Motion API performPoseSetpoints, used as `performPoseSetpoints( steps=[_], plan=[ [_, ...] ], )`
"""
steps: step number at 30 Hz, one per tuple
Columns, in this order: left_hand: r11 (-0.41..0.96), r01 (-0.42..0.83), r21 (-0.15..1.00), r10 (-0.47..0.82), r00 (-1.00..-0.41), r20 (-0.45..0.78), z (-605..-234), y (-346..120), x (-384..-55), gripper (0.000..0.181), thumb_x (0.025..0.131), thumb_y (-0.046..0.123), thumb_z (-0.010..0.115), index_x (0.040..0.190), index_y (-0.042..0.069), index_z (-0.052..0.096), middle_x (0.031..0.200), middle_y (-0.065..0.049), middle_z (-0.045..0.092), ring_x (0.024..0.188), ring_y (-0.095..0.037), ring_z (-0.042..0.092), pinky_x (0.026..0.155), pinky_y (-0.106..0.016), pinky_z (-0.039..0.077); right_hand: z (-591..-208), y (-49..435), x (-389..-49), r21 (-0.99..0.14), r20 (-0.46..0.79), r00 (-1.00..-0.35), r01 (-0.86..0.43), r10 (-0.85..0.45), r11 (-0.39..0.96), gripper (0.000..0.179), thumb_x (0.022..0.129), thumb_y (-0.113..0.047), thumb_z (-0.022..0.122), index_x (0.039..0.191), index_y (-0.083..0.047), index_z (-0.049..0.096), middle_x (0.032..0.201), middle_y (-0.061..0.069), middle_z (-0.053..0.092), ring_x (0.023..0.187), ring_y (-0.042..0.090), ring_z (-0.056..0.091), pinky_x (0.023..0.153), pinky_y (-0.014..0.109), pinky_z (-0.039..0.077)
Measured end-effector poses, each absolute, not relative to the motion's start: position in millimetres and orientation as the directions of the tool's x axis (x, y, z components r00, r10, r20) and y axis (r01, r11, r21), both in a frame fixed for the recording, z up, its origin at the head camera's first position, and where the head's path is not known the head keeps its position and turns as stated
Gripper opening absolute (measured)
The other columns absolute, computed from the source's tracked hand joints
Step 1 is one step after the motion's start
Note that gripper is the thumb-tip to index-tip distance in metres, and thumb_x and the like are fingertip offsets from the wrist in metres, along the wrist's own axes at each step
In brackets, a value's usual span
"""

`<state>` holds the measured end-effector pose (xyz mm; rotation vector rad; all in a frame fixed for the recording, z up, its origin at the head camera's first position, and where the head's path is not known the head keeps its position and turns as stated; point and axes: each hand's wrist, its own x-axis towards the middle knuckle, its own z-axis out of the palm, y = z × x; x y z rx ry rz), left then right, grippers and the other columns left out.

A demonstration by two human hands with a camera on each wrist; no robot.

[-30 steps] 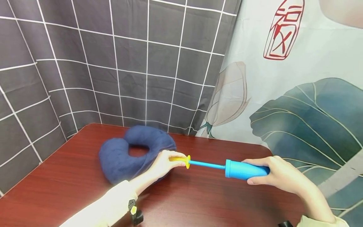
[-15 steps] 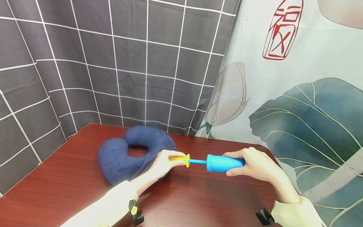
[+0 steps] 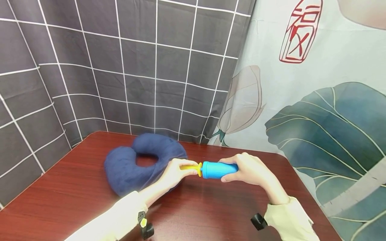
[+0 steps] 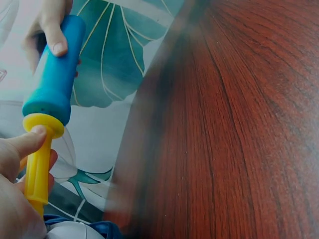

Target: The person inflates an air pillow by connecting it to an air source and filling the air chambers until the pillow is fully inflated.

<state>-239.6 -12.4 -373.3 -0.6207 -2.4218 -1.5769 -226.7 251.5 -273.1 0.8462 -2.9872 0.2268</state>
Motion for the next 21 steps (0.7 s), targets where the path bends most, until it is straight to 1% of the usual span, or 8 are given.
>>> performPoseSetpoints(
  steps=[9,13,21],
  plan=[
    [0.356,0.457,0.815,0.27,-0.885,0.378,-376.4,-11.6,-239.1,0.029,0.082,0.026,0.08,0.109,0.017,0.077,0.104,0.002,0.077,0.098,-0.012,0.069,0.087,-0.022,0.053,-273.6,245.2,-227.1,-0.149,0.044,-0.861,-0.508,-0.507,0.848,0.065,0.07,-0.064,0.078,0.125,-0.031,0.068,0.1,-0.01,0.071,0.08,0.008,0.055,0.064,0.027,0.041],
    [0.36,0.48,0.8,0.293,-0.872,0.391,-375.7,-11.6,-238.6,0.028,0.083,0.026,0.079,0.11,0.017,0.076,0.104,0.001,0.077,0.098,-0.013,0.069,0.087,-0.023,0.053,-273.6,249.0,-225.9,-0.176,0.038,-0.854,-0.517,-0.519,0.838,0.065,0.071,-0.064,0.077,0.126,-0.03,0.068,0.1,-0.01,0.07,0.08,0.007,0.054,0.064,0.027,0.041],
    [0.374,0.505,0.778,0.319,-0.858,0.403,-375.2,-13.6,-239.3,0.027,0.084,0.027,0.078,0.109,0.017,0.076,0.104,0.0,0.077,0.094,-0.013,0.067,0.086,-0.022,0.051,-274.1,253.9,-219.7,-0.171,0.06,-0.853,-0.521,-0.519,0.836,0.06,0.072,-0.067,0.075,0.124,-0.038,0.067,0.098,-0.015,0.069,0.077,0.004,0.054,0.062,0.024,0.041]
  ],
)
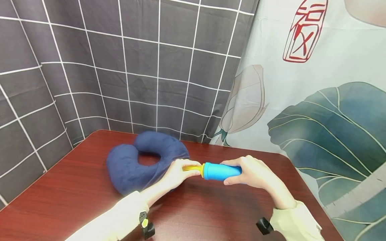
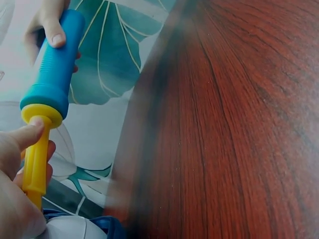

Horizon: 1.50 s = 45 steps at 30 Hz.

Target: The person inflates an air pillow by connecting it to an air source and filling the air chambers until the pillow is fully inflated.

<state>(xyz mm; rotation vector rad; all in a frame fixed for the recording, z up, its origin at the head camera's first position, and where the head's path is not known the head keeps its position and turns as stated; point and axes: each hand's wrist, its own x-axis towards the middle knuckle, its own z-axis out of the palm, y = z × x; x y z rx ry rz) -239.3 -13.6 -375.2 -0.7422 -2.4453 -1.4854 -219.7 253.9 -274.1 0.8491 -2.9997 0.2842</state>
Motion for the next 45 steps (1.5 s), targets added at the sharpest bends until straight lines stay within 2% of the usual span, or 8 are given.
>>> performPoseSetpoints(
  steps=[8,19,36,45],
  plan=[
    [0.367,0.499,0.785,0.316,-0.86,0.4,-375,-16,-239,0.03,0.083,0.027,0.079,0.11,0.013,0.076,0.102,-0.001,0.077,0.094,-0.017,0.067,0.085,-0.023,0.051,-270,268,-214,-0.191,0.061,-0.858,-0.512,-0.511,0.837,0.061,0.072,-0.066,0.075,0.125,-0.036,0.067,0.101,-0.014,0.07,0.077,0.004,0.054,0.062,0.023,0.041],
    [0.35,0.494,0.796,0.319,-0.861,0.395,-375,-15,-238,0.03,0.083,0.026,0.079,0.108,0.011,0.076,0.1,-0.002,0.077,0.092,-0.017,0.066,0.08,-0.019,0.05,-266,301,-202,-0.216,0.105,-0.842,-0.538,-0.528,0.815,0.058,0.074,-0.058,0.079,0.126,-0.035,0.066,0.096,-0.018,0.069,0.075,-0.004,0.053,0.062,0.02,0.041],
    [0.384,0.501,0.776,0.325,-0.86,0.394,-374,-17,-239,0.028,0.083,0.028,0.079,0.108,0.016,0.076,0.102,-0.001,0.077,0.092,-0.013,0.065,0.081,-0.019,0.05,-261,351,-188,-0.177,0.125,-0.871,-0.491,-0.475,0.853,0.058,0.075,-0.044,0.083,0.128,-0.035,0.064,0.087,-0.02,0.063,0.076,-0.005,0.047,0.059,0.02,0.036],
    [0.362,0.505,0.783,0.317,-0.857,0.406,-372,-18,-237,0.028,0.083,0.027,0.079,0.108,0.015,0.076,0.101,-0.001,0.077,0.093,-0.017,0.066,0.081,-0.02,0.05,-258,372,-183,-0.167,0.168,-0.862,-0.503,-0.478,0.848,0.059,0.073,-0.035,0.086,0.127,-0.032,0.065,0.085,-0.023,0.063,0.074,-0.006,0.047,0.058,0.019,0.034]
  ],
)
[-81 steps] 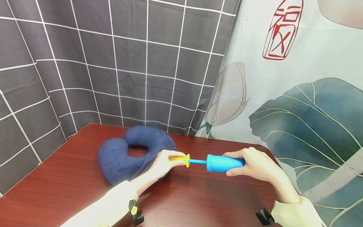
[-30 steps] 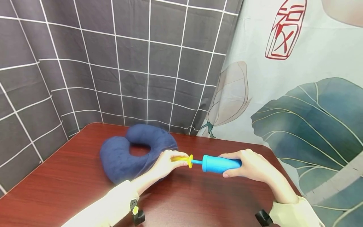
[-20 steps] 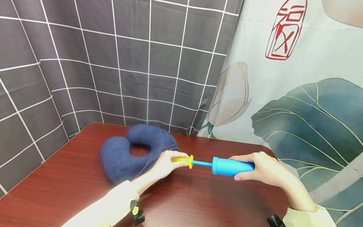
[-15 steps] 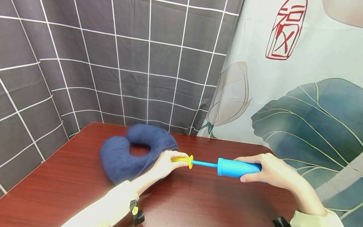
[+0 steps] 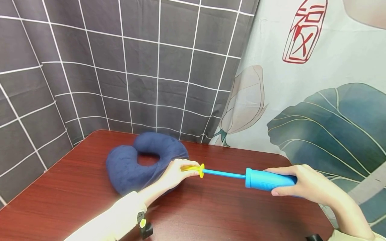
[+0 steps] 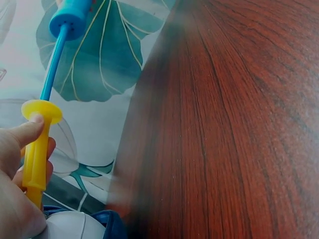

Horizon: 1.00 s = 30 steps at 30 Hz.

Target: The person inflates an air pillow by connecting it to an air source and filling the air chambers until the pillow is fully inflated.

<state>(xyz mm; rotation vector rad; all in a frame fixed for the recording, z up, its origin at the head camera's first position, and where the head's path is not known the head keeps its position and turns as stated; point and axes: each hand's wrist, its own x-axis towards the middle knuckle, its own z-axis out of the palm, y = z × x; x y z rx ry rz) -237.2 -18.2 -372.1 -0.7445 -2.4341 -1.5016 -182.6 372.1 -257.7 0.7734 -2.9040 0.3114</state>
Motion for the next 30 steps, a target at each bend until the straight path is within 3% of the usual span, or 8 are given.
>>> performPoseSetpoints(
  steps=[10,30],
  plan=[
    [0.368,0.496,0.787,0.321,-0.862,0.393,-372,-18,-237,0.028,0.083,0.027,0.079,0.108,0.016,0.076,0.102,-0.001,0.077,0.094,-0.015,0.066,0.083,-0.02,0.05,-259,375,-182,-0.18,0.152,-0.866,-0.498,-0.476,0.848,0.057,0.074,-0.034,0.085,0.127,-0.032,0.065,0.084,-0.022,0.062,0.074,-0.005,0.047,0.058,0.02,0.034],
    [0.333,0.467,0.819,0.28,-0.879,0.387,-372,-17,-238,0.028,0.082,0.025,0.08,0.107,0.015,0.077,0.1,-0.001,0.077,0.095,-0.016,0.068,0.082,-0.019,0.05,-256,316,-199,-0.192,0.135,-0.832,-0.554,-0.538,0.81,0.055,0.075,-0.053,0.08,0.124,-0.031,0.068,0.095,-0.019,0.069,0.076,-0.006,0.053,0.061,0.02,0.041]
  ],
)
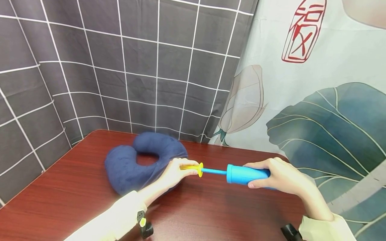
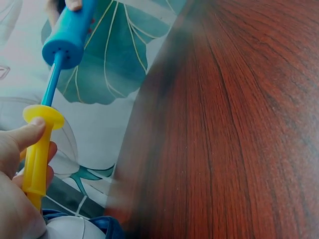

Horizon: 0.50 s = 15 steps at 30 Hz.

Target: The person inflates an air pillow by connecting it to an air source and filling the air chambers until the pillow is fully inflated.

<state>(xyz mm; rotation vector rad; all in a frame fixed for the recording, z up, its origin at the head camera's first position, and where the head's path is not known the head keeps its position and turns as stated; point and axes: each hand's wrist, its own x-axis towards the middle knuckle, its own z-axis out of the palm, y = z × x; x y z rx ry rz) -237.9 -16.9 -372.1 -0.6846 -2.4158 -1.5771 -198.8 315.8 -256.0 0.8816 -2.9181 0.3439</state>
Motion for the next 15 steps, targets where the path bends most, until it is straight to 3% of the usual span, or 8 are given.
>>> performPoseSetpoints(
  steps=[7,15],
  plan=[
    [0.329,0.462,0.823,0.275,-0.881,0.385,-370,-17,-237,0.029,0.081,0.024,0.081,0.108,0.013,0.077,0.1,-0.002,0.078,0.095,-0.017,0.069,0.081,-0.019,0.05,-257,296,-209,-0.161,0.141,-0.8,-0.599,-0.583,0.784,0.058,0.074,-0.055,0.08,0.123,-0.027,0.069,0.097,-0.016,0.071,0.076,-0.005,0.053,0.062,0.02,0.042],
    [0.319,0.436,0.841,0.274,-0.892,0.359,-369,-16,-237,0.029,0.082,0.024,0.08,0.109,0.013,0.077,0.102,-0.003,0.077,0.096,-0.018,0.069,0.083,-0.019,0.051,-260,272,-215,-0.146,0.096,-0.827,-0.563,-0.554,0.814,0.061,0.073,-0.067,0.074,0.123,-0.031,0.069,0.096,-0.016,0.07,0.076,-0.001,0.054,0.061,0.021,0.042]
  ],
)
